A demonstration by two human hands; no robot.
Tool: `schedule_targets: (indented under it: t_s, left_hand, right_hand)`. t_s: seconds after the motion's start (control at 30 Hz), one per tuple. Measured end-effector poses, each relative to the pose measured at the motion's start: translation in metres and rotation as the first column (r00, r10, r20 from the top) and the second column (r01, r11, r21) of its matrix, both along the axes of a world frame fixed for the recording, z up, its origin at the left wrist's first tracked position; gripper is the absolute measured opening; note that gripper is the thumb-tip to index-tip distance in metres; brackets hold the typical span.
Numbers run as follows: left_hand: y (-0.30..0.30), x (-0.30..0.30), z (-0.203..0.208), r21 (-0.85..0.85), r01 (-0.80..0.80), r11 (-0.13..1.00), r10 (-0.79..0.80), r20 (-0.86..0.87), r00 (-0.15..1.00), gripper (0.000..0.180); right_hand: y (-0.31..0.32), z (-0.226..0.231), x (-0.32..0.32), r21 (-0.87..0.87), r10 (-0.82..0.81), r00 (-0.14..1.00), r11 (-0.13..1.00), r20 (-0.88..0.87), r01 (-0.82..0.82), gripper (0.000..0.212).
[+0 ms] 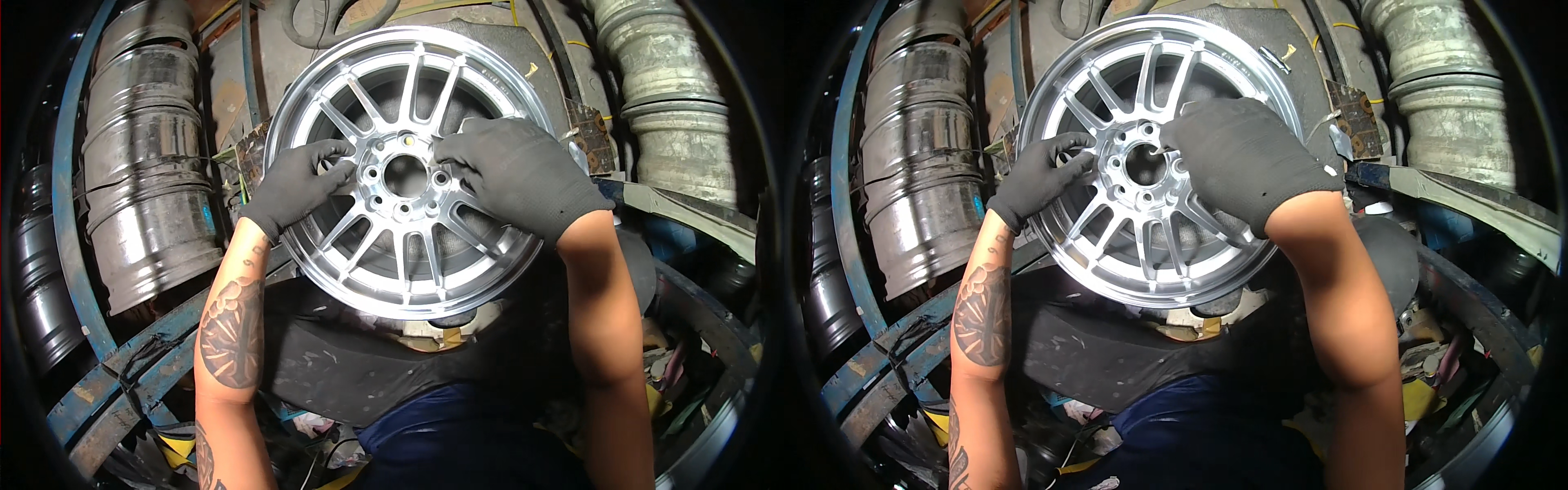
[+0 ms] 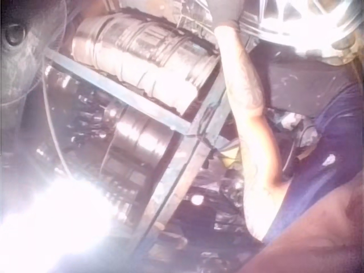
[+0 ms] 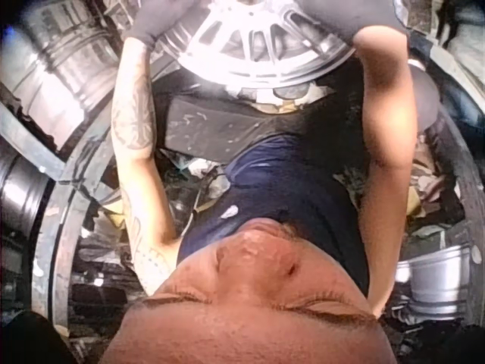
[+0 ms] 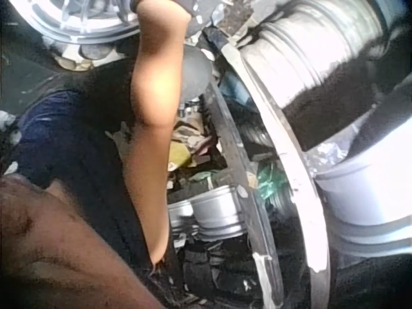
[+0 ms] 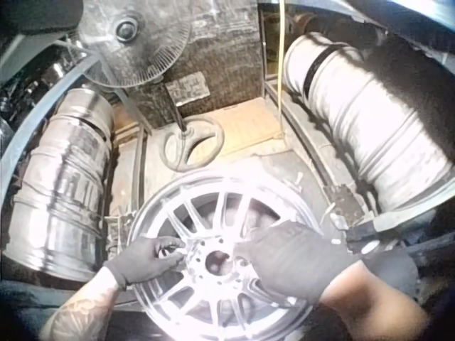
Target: The person scrubs a silver alloy wheel with a small abrasive pad, focusing on the spokes and rim. They rotate the wheel to access different areas and continue scrubbing by hand.
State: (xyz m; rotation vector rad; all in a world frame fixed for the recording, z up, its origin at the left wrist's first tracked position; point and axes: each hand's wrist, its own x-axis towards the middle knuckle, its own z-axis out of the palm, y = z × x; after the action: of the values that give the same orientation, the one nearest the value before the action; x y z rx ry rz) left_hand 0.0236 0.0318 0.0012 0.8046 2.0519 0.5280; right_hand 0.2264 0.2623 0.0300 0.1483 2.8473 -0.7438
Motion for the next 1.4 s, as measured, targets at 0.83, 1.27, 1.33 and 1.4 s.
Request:
schedule_targets:
  t_s: [0.83, 1.27, 1.33, 1.4]
  left_hand:
    - [-0.005, -0.006, -0.01, 0.028, 0.054, 0.998, -0.053, -0.041, 0.998, 0.033]
    - [-0.033, -0.035, 0.004, -0.13, -0.121, 0.984, 0.085, -0.255, 0.963, 0.041]
    - [-0.034, -0.027, 0.012, -0.164, -0.162, 0.973, 0.133, -0.176, 0.975, 0.052]
    - [-0.038, -0.021, 0.003, -0.127, -0.154, 0.98, 0.113, -0.285, 0.952, 0.06]
  right_hand:
    - [0.006, 0.016, 0.011, 0.132, -0.086, 0.941, 0.99, 0.329, 0.044, 0.045]
    - [0.006, 0.01, 0.015, 0.193, -0.153, 0.978, 0.973, 0.143, 0.124, 0.038]
    - [0.003, 0.015, 0.004, 0.201, -0.217, 0.965, 0.962, 0.148, 0.185, 0.035]
    - [0.006, 0.011, -0.001, 0.201, -0.203, 0.97, 0.964, 0.133, 0.175, 0.032]
